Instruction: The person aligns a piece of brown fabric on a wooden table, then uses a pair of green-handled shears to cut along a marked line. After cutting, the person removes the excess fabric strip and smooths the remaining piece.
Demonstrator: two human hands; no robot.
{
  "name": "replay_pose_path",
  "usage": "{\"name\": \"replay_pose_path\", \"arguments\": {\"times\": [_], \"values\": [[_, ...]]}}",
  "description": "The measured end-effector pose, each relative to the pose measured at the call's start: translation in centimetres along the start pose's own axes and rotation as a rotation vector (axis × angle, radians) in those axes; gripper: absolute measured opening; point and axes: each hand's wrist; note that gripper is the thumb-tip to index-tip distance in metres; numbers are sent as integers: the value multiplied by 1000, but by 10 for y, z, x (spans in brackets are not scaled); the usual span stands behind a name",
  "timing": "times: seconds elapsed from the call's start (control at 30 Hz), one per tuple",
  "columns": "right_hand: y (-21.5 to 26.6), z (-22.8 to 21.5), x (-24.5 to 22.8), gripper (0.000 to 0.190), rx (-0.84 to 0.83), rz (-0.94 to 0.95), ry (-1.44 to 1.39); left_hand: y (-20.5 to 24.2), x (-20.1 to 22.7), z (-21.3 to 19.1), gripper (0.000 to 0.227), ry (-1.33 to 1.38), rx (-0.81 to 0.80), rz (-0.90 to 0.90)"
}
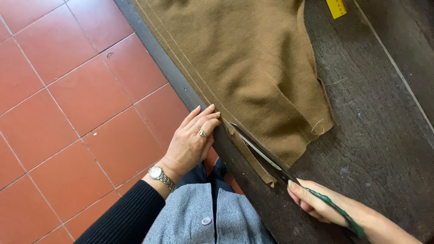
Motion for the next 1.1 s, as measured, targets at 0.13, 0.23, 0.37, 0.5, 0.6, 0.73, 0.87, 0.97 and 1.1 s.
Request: {"name": "replay_pose_path", "arguments": {"times": [0.13,0.23,0.37,0.5,0.6,0.73,0.87,0.97,1.1], "values": [[-9,0,-7,47,10,-40,6,-1,2,-2,20,9,20,-2],[-12,2,-11,47,16,-51,13,-1,1,-1,19,4,28,3],[-16,1,-13,54,-13,-107,48,-1,1,-1,17,-1,42,7],[-17,0,-8,52,2,-130,35,-1,1,1,17,-2,42,11],[-17,2,-7,51,43,-220,152,-1,1,1,14,-12,45,11],[-18,2,-7,56,54,-231,206,-1,1,1,15,-1,46,7],[-16,0,-8,48,61,-312,334,-1,1,3,13,-14,58,4],[-22,1,-3,52,67,-222,289,-2,1,-2,21,-13,42,-17],[-18,5,-9,56,76,-179,251,-8,-25,-23,59,-82,112,-29]]}}
Point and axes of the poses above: each hand's wrist, its own y-axis away from the middle knuckle, its own z-axis out of the palm, x = y × z, and after that the axes turned 14 degrees about -x, right-handed
